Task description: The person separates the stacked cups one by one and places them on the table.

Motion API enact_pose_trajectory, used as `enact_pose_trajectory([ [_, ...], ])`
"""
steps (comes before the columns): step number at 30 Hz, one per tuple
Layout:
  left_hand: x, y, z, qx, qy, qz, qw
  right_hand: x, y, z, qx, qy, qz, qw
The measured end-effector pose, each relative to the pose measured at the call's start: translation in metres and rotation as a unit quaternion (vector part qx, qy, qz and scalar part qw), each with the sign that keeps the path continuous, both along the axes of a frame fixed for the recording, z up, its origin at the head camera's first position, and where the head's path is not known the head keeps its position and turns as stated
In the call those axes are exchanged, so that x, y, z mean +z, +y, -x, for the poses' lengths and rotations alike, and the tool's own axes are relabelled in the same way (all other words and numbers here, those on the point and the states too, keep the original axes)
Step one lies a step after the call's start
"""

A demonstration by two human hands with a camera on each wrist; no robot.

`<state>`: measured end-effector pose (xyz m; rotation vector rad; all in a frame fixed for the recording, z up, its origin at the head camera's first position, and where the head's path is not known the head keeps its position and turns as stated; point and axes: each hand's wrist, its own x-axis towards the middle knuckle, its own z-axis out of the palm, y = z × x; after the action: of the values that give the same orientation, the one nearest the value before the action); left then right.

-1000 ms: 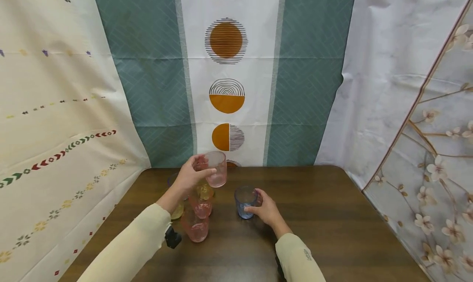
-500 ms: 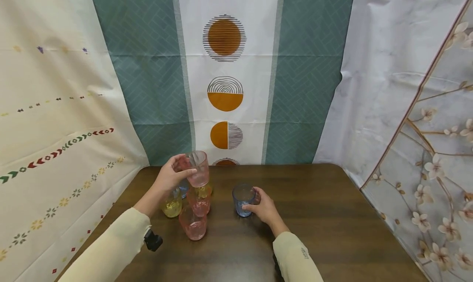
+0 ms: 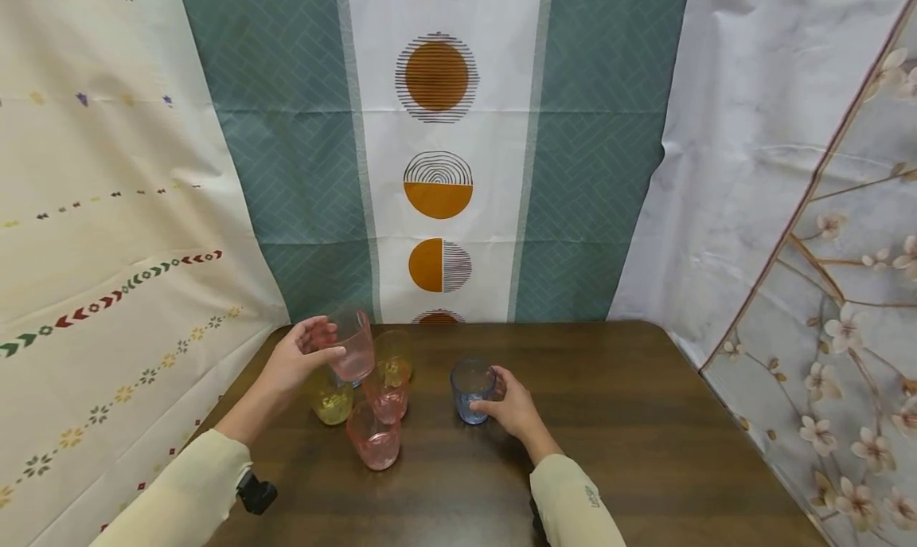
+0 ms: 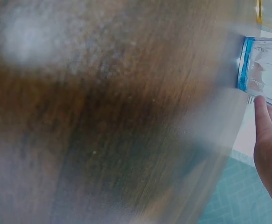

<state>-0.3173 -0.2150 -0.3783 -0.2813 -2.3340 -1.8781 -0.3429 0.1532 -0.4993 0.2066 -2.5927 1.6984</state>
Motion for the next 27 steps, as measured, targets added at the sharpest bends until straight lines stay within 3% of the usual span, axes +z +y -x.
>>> enact_pose_trajectory([
  [16, -0.037, -0.055, -0.035, -0.003, 0.013, 0.025, 0.9996, -0.001, -0.002, 0.000, -0.005, -0.004, 0.000, 1.000],
  [27, -0.062, -0.066, -0.048, -0.026, -0.007, 0.038, 0.9989, -0.003, 0.000, 0.000, -0.005, 0.002, -0.004, 1.000],
])
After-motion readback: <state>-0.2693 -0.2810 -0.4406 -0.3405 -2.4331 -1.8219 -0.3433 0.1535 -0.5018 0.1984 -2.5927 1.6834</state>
